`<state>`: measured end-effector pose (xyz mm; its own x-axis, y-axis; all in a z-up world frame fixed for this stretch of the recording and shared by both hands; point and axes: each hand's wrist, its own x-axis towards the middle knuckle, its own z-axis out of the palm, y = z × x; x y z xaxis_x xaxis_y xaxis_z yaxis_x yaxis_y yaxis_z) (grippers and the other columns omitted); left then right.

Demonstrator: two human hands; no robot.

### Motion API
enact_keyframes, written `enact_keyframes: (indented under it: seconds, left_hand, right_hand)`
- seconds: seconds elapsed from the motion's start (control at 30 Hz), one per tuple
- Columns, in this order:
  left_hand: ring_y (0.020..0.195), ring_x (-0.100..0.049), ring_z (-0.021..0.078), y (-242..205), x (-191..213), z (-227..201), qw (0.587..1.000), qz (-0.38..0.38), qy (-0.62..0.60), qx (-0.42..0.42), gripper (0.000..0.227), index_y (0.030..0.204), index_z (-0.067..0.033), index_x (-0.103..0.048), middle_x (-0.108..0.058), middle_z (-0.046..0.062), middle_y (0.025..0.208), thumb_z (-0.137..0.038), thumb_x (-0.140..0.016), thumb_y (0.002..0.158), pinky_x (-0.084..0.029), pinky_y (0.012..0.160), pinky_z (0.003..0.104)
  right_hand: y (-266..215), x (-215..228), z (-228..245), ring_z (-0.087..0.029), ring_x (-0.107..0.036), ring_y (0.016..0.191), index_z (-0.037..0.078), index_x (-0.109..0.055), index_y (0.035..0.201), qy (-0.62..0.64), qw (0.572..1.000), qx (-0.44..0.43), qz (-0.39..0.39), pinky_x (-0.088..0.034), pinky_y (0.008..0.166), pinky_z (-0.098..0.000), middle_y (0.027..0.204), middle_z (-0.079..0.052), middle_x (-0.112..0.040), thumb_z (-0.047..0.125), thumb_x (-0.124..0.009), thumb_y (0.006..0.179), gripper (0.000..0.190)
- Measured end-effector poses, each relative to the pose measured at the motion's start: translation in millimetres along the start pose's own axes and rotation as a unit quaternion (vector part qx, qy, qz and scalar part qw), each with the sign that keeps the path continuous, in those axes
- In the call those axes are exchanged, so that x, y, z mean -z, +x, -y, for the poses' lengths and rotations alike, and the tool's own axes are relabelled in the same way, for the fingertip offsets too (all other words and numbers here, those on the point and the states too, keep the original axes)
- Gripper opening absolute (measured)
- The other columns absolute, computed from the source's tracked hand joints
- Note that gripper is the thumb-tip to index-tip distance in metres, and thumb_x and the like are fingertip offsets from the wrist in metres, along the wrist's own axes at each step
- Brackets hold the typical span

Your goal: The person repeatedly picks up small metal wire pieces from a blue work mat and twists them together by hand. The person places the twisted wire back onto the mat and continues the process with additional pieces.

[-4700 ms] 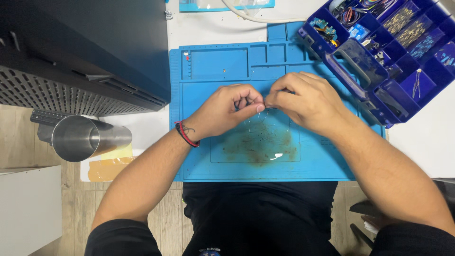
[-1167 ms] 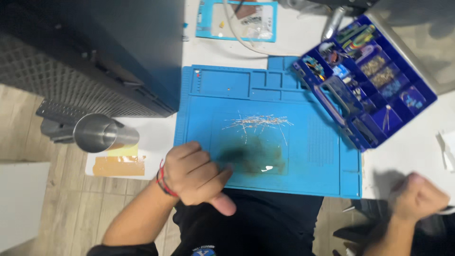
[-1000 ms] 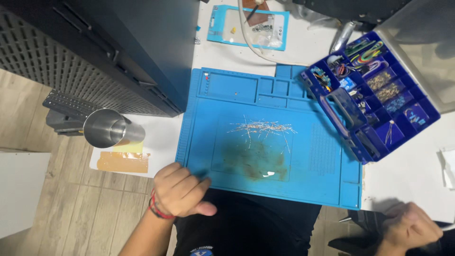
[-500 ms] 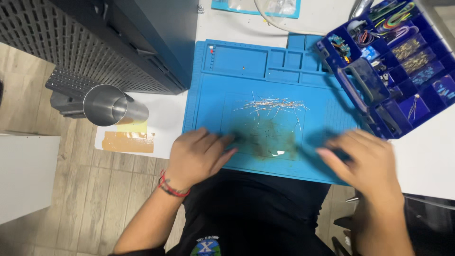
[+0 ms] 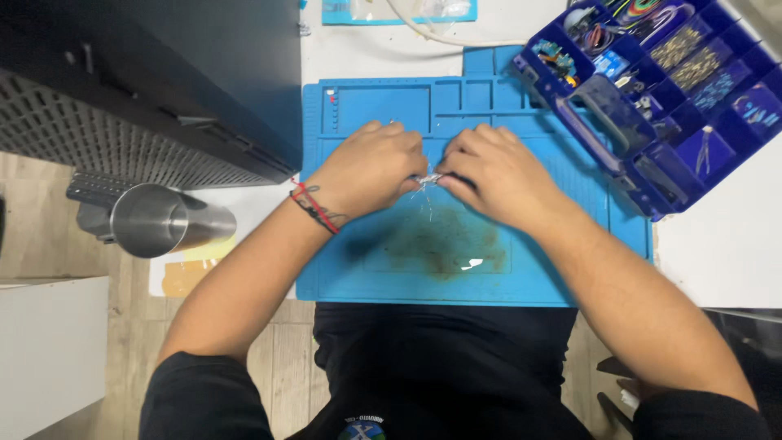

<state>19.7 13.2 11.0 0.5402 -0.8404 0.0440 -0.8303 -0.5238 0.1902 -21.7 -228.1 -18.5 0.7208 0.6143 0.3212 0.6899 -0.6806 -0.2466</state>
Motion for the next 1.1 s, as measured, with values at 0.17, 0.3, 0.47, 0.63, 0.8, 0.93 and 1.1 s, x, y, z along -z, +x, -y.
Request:
enact_keyframes:
  seconds: [0.17, 0.3, 0.47, 0.63, 0.8, 0.93, 1.1]
  left_hand:
    - [0.088, -0.062, 0.0282, -9.8, -6.0, 9.7, 0.998, -0.038, -0.044, -0.027, 0.009, 0.091, -0.0132, -0.073, -0.067, 0.004, 0.092, -0.020, -0.077, 0.088, -0.047, 0.081, 0.041]
    - [0.081, -0.059, 0.0251, -14.2, -9.9, 14.4, 0.989, -0.122, -0.051, -0.066, 0.009, 0.087, -0.0122, -0.067, -0.061, 0.003, 0.084, -0.016, -0.075, 0.089, -0.047, 0.077, 0.037]
    - [0.077, -0.057, 0.0228, -11.5, -0.7, 4.8, 0.977, -0.183, -0.086, -0.074, 0.010, 0.086, -0.0139, -0.064, -0.057, 0.000, 0.081, -0.016, -0.074, 0.087, -0.048, 0.074, 0.037]
    - [0.077, -0.053, 0.0212, -11.1, 2.6, -5.1, 0.966, -0.240, -0.082, -0.045, 0.016, 0.086, -0.0146, -0.061, -0.052, -0.001, 0.081, -0.027, -0.070, 0.090, -0.044, 0.072, 0.037]
    - [0.094, -0.060, 0.0259, -12.4, 13.0, -7.3, 0.959, -0.264, -0.094, -0.040, 0.025, 0.110, -0.0098, -0.064, -0.059, 0.003, 0.101, -0.020, -0.076, 0.091, -0.046, 0.080, 0.039]
    - [0.092, -0.061, 0.0257, -11.8, 6.1, -9.1, 0.955, -0.270, -0.107, -0.068, 0.013, 0.099, -0.0106, -0.066, -0.063, 0.002, 0.098, -0.013, -0.076, 0.091, -0.046, 0.082, 0.040]
    - [0.085, -0.063, 0.0224, -10.7, 3.6, -11.5, 0.934, -0.288, -0.205, -0.054, 0.006, 0.094, -0.0121, -0.071, -0.068, -0.002, 0.091, -0.009, -0.076, 0.094, -0.046, 0.079, 0.035]
  right_hand:
    - [3.4, -2.1, 4.1, -0.023, -0.060, 0.096, 0.018, -0.065, 0.092, 0.050, 0.998, -0.029, 0.000, -0.046, 0.085, -0.0384, 0.100, 0.002, -0.063, 0.028, -0.073, 0.096, 0.014]
    - [10.9, 8.0, 9.3, -0.029, -0.063, 0.091, 0.014, -0.067, 0.094, 0.120, 0.992, -0.036, -0.012, -0.048, 0.082, -0.0417, 0.094, -0.004, -0.064, 0.020, -0.072, 0.097, 0.008]
    - [8.2, 3.5, 4.9, -0.027, -0.064, 0.087, 0.016, -0.066, 0.094, 0.183, 0.980, -0.064, -0.036, -0.050, 0.082, -0.0401, 0.088, -0.001, -0.064, 0.019, -0.070, 0.097, 0.006]
    - [6.4, 3.1, 5.4, -0.028, -0.066, 0.085, 0.016, -0.066, 0.094, 0.221, 0.971, -0.067, -0.068, -0.052, 0.080, -0.0397, 0.086, 0.000, -0.065, 0.019, -0.070, 0.097, 0.006]
    - [11.0, 7.7, 9.9, -0.032, -0.065, 0.079, 0.011, -0.067, 0.095, 0.230, 0.969, -0.046, -0.083, -0.052, 0.078, -0.0427, 0.083, -0.006, -0.064, 0.014, -0.070, 0.098, 0.006]
    - [10.1, 4.1, 8.1, -0.032, -0.066, 0.078, 0.011, -0.068, 0.094, 0.238, 0.966, -0.052, -0.080, -0.053, 0.077, -0.0428, 0.081, -0.006, -0.065, 0.012, -0.071, 0.096, 0.004]
    - [10.0, 4.9, 7.2, -0.027, -0.067, 0.072, 0.009, -0.068, 0.095, 0.252, 0.961, -0.058, -0.096, -0.053, 0.075, -0.0423, 0.082, -0.006, -0.066, 0.008, -0.073, 0.093, 0.005]
